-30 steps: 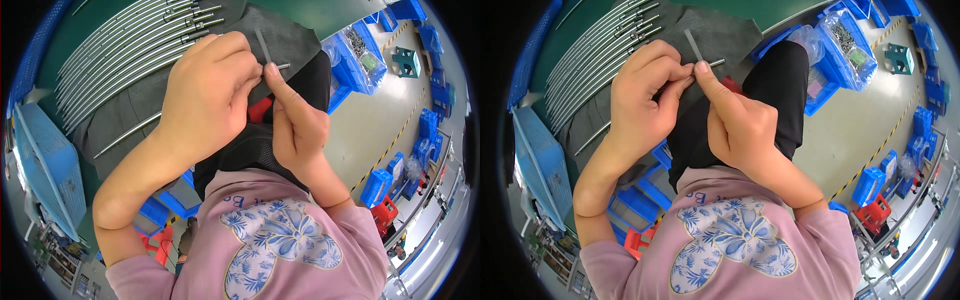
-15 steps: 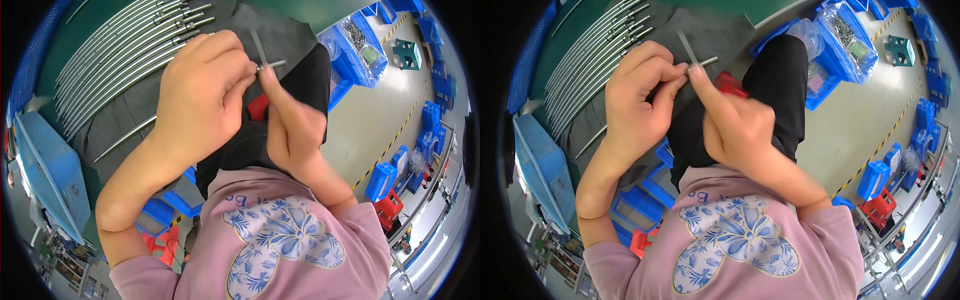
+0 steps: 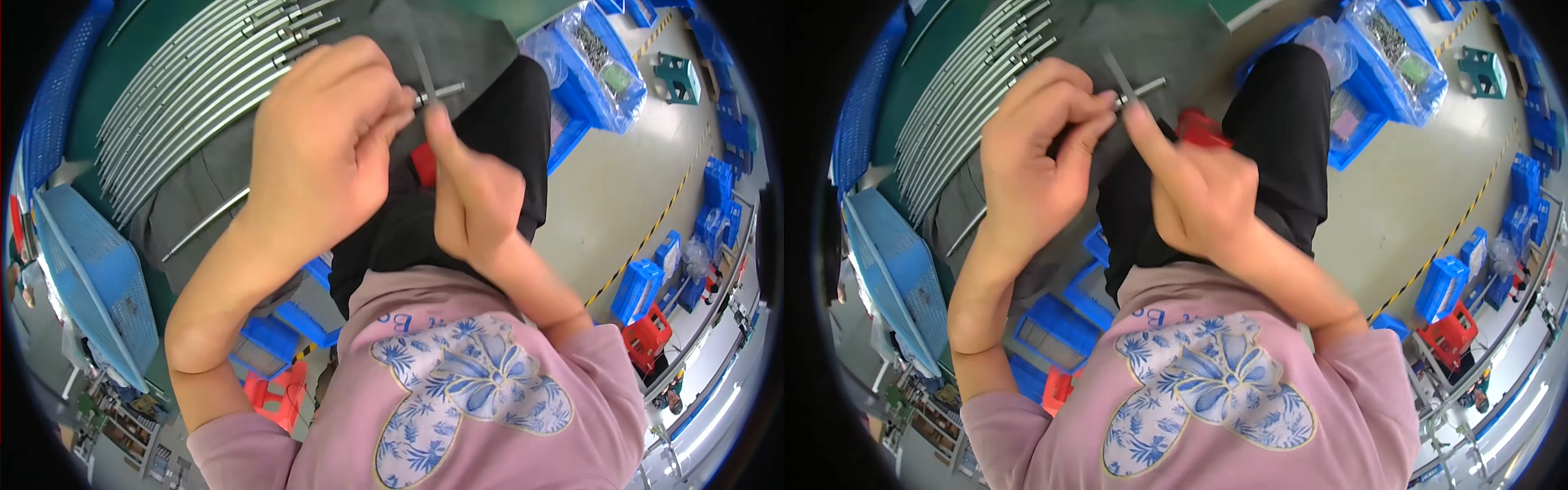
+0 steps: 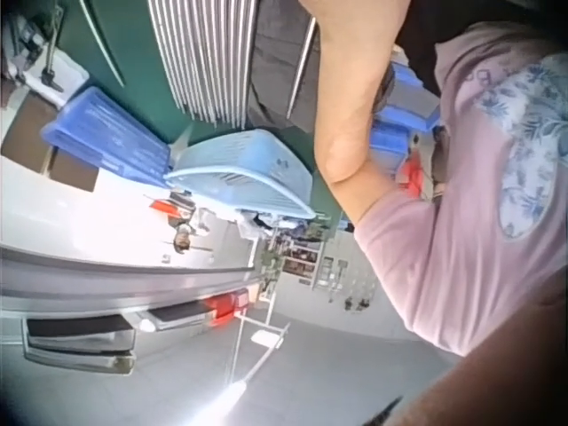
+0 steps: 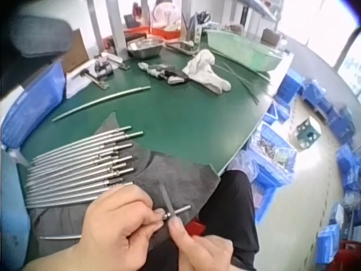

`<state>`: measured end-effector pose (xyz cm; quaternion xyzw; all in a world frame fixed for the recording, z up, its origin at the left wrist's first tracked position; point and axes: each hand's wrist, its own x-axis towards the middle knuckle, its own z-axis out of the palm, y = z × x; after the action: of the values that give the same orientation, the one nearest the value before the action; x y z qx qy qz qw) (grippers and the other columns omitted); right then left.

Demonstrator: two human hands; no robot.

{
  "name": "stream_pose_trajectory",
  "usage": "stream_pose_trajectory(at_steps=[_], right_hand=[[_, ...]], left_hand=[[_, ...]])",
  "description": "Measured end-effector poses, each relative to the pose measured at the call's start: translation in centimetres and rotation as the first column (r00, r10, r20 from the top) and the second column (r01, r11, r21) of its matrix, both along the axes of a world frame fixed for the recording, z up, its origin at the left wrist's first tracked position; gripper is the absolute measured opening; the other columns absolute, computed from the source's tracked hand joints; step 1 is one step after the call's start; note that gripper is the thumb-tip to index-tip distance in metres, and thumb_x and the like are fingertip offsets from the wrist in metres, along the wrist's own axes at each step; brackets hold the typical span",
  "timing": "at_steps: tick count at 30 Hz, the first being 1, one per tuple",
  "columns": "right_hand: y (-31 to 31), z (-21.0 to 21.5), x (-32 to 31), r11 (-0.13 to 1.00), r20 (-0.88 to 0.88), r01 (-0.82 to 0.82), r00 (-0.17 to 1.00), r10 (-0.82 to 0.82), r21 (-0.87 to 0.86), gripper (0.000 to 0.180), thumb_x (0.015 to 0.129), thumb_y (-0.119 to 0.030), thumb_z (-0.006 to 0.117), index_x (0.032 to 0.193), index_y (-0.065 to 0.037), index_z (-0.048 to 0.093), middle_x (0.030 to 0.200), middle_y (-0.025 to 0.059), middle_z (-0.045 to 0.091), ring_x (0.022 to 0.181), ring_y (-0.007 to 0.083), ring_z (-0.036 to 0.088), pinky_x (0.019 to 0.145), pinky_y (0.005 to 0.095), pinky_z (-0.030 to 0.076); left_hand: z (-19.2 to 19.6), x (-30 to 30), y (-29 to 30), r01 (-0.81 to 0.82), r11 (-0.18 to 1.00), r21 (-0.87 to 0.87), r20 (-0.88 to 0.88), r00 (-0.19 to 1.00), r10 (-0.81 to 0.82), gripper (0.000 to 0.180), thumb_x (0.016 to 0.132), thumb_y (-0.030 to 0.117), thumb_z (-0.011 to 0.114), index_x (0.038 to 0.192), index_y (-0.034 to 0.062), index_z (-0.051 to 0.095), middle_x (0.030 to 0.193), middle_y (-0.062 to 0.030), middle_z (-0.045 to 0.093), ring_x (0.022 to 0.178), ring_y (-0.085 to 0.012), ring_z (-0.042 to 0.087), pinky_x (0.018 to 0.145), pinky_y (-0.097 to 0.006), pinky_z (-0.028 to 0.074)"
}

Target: Using a hand file to smooth the tips of thin metal rods at a factory workstation.

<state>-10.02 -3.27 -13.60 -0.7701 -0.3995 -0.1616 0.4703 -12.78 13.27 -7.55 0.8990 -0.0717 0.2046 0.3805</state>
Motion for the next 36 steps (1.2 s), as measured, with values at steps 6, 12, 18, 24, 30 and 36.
stream_pose_trajectory(at_steps=[6,12,18,24,30,36], right_hand=[[-1.6,-1.3,-1.8,1.000,-0.010,0.022,1.000,-0.022,-0.015,0.058,0.064,0.008,0.054,0.121,0.000,0.063,0.050,0.0030,0.038,0.038,0.0157,0.039,0.038,0.0284,0.033],[-0.7,-1.0,-1.4,0.999,0.020,0.024,0.999,-0.025,0.029,0.059,0.062,0.007,0.054,0.120,-0.001,0.064,0.048,0.0021,0.038,0.036,0.0145,0.038,0.037,0.0266,0.034],[1.2,0.7,0.1,0.999,-0.006,0.025,1.000,-0.025,0.041,0.058,0.061,0.005,0.056,0.117,-0.002,0.066,0.049,0.0014,0.037,0.037,0.0142,0.035,0.038,0.0293,0.033],[-5.2,-2.2,-3.2,0.997,-0.063,-0.023,0.998,0.018,-0.077,0.057,0.062,0.005,0.056,0.118,0.001,0.065,0.049,0.0011,0.031,0.037,0.0148,0.031,0.037,0.0289,0.029],[-5.3,-0.7,-3.0,0.998,-0.056,-0.058,0.997,0.057,-0.028,0.059,0.060,0.006,0.056,0.118,0.002,0.064,0.050,0.0010,0.027,0.037,0.0138,0.028,0.037,0.0283,0.027],[-3.9,0.9,-2.3,0.999,-0.069,-0.038,0.997,0.036,-0.032,0.060,0.060,0.007,0.055,0.120,0.002,0.063,0.049,0.0012,0.028,0.037,0.0137,0.029,0.037,0.0282,0.027]], left_hand=[[0.1,-0.1,-0.1,-0.013,1.000,0.005,-0.017,1.000,0.013,0.016,0.064,-0.003,0.068,0.072,0.0008,0.055,0.072,-0.0088,0.052,0.066,-0.0293,0.052,0.058,-0.037,0.042],[0.0,-0.4,0.2,-0.014,1.000,0.024,0.002,1.000,0.014,0.015,0.064,-0.003,0.069,0.073,0.0013,0.057,0.073,-0.0084,0.052,0.066,-0.0289,0.053,0.058,-0.037,0.042],[0.2,-0.2,0.4,-0.003,0.999,0.046,0.013,1.000,0.003,0.015,0.065,-0.004,0.070,0.073,0.0013,0.058,0.072,-0.0079,0.052,0.065,-0.0275,0.053,0.058,-0.036,0.042],[0.0,-0.5,0.3,-0.021,0.996,0.084,0.032,0.999,0.018,0.016,0.066,-0.003,0.072,0.077,0.0021,0.062,0.073,-0.0073,0.054,0.065,-0.0258,0.054,0.057,-0.034,0.043],[0.2,-0.7,0.2,-0.065,0.991,0.115,0.047,0.997,0.060,0.019,0.065,-0.003,0.073,0.081,0.0030,0.065,0.073,-0.0071,0.055,0.065,-0.0251,0.056,0.058,-0.033,0.044],[0.2,-0.7,0.3,-0.050,0.990,0.135,0.061,0.997,0.042,0.019,0.065,-0.003,0.073,0.081,0.0030,0.065,0.072,-0.0070,0.055,0.065,-0.0248,0.056,0.057,-0.034,0.044]])
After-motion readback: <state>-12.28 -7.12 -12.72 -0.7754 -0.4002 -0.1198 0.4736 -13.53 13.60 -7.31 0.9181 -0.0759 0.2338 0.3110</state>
